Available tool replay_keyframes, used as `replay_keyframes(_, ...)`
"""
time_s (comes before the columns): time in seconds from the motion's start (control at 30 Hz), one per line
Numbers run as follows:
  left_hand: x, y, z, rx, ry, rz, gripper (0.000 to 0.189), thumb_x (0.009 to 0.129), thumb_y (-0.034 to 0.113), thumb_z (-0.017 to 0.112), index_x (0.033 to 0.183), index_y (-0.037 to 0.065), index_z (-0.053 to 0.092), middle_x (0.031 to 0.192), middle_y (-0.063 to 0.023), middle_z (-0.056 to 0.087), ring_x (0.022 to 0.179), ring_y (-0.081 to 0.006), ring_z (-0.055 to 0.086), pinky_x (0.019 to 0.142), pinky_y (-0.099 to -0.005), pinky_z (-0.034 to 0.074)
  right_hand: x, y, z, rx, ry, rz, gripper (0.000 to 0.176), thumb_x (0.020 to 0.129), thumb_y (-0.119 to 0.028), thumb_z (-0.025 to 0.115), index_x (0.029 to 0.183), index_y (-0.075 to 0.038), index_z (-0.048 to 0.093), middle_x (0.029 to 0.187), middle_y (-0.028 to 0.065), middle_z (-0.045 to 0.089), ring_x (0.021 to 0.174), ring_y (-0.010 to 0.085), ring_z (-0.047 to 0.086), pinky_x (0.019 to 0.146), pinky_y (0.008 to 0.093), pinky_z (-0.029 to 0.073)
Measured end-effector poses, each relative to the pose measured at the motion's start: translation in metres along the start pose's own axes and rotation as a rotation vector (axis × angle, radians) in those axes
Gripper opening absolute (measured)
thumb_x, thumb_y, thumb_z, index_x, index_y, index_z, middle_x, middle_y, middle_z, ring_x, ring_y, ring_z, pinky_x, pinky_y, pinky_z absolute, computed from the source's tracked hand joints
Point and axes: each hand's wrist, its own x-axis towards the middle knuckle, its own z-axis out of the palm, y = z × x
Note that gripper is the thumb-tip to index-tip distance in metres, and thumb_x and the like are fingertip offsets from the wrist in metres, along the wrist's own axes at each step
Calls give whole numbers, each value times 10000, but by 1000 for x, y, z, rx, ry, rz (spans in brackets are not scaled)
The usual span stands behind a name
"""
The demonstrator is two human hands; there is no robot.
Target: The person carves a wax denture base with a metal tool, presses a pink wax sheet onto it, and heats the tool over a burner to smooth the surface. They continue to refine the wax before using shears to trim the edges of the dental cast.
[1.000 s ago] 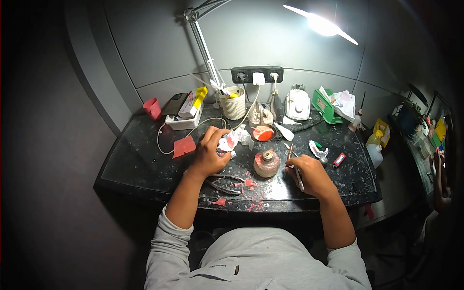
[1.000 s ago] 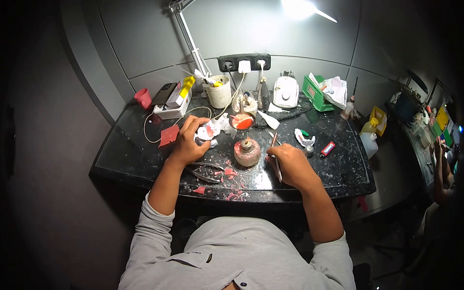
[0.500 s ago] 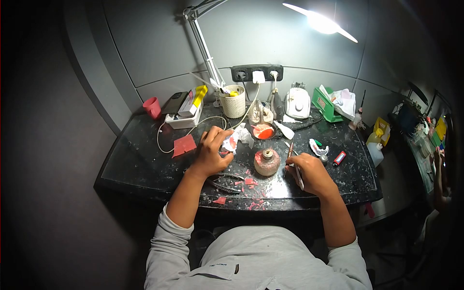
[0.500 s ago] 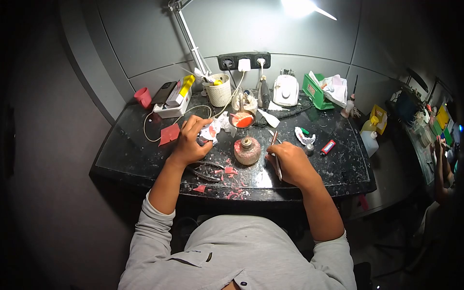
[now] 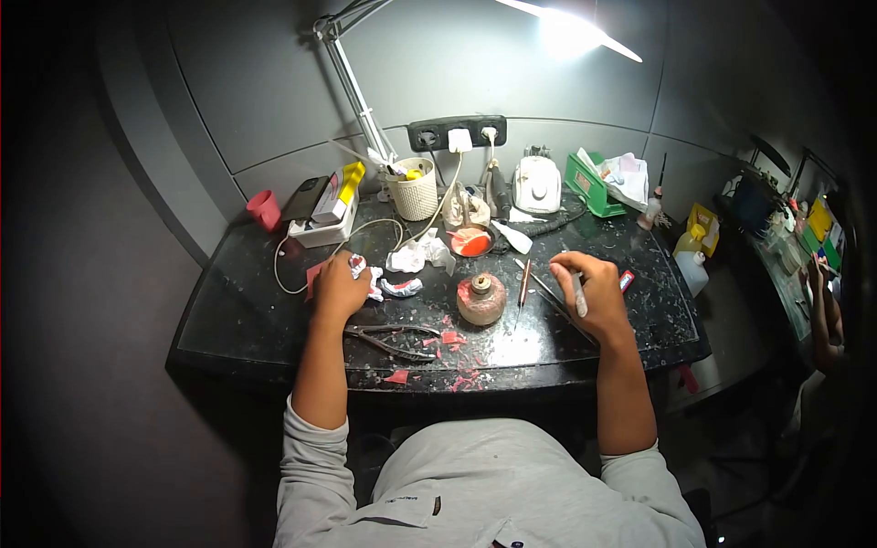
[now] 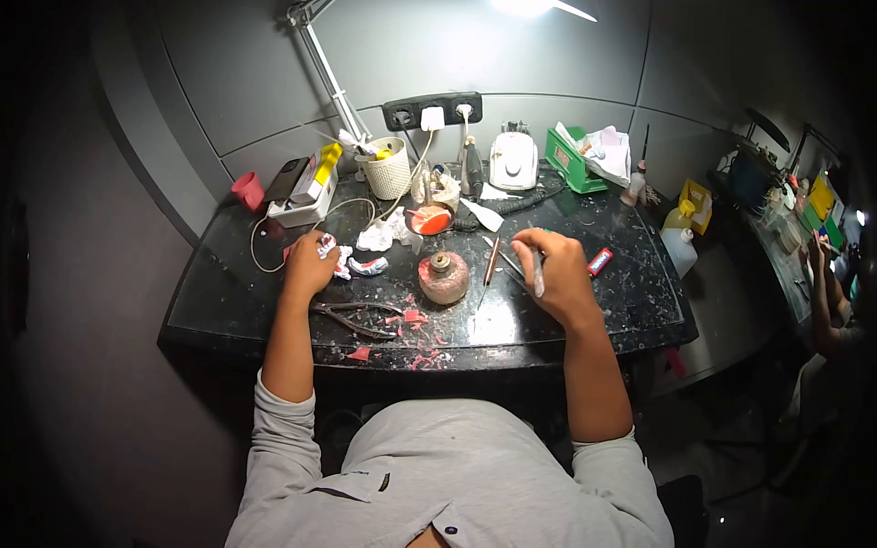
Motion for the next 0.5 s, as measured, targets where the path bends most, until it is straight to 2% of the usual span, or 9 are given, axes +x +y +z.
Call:
replay_keyframes(0.13,-1,6,-6,-18,-159,-51,472,839,296,775,1159,-43,701,1132,-256,716,1086,-377,686,956,-430,521,1,13,-8,129,83,156,138,927,-91,697,968,30,749,869,191,752,789,262,749,729,335,561)
replay_keyframes(0.2,-4,6,-4,56,-13,72,443,833,335,776,1132,17,698,1132,-201,707,1102,-402,657,934,-488,511,2,18,-24,46,175,186,141,926,-99,700,952,31,747,835,177,749,758,253,746,708,330,557)
replay_keyframes(0.23,-6,8,-3,101,89,151,468,824,365,789,1136,28,696,1088,-193,701,1066,-390,657,907,-480,504,3,32,-27,52,269,117,140,923,-117,709,943,15,749,805,168,744,739,239,743,689,324,549)
replay_keyframes(0.27,-7,12,-1,100,245,263,331,838,298,790,1010,24,721,949,-160,700,907,-330,690,783,-413,518,2,38,-36,-36,287,195,140,921,-126,714,924,9,750,793,166,738,736,229,742,681,322,545)
replay_keyframes(0.3,-7,23,-7,-145,233,254,253,850,250,780,876,18,683,829,-131,659,771,-282,653,686,-387,478,1,43,-45,-91,274,259,167,908,-154,744,946,9,749,791,169,735,737,242,742,687,336,548)
replay_keyframes(0.33,-7,32,-11,-386,217,240,258,862,203,770,741,12,645,709,-102,618,636,-234,616,589,-361,438,-1,48,-53,-144,260,323,205,895,-181,773,967,10,748,789,173,732,737,255,742,693,351,552)
replay_keyframes(0.4,-8,32,-11,-460,351,311,422,878,132,745,579,15,470,549,-52,456,481,-163,436,490,-346,294,-9,57,-65,-250,181,347,280,863,-223,816,1000,10,743,824,184,738,771,280,745,714,369,554)
replay_keyframes(0.43,-10,36,-10,-513,362,329,486,885,134,738,570,21,385,522,-47,367,474,-158,339,489,-380,229,-12,60,-68,-346,98,362,362,832,-264,858,1033,11,738,859,194,744,804,305,747,734,388,557)
replay_keyframes(0.5,-12,36,-8,-519,348,364,483,886,132,735,567,21,390,522,-50,374,468,-164,344,488,-380,233,-17,59,-68,-290,47,387,437,797,-305,885,1057,11,731,910,210,746,853,336,743,765,405,558)
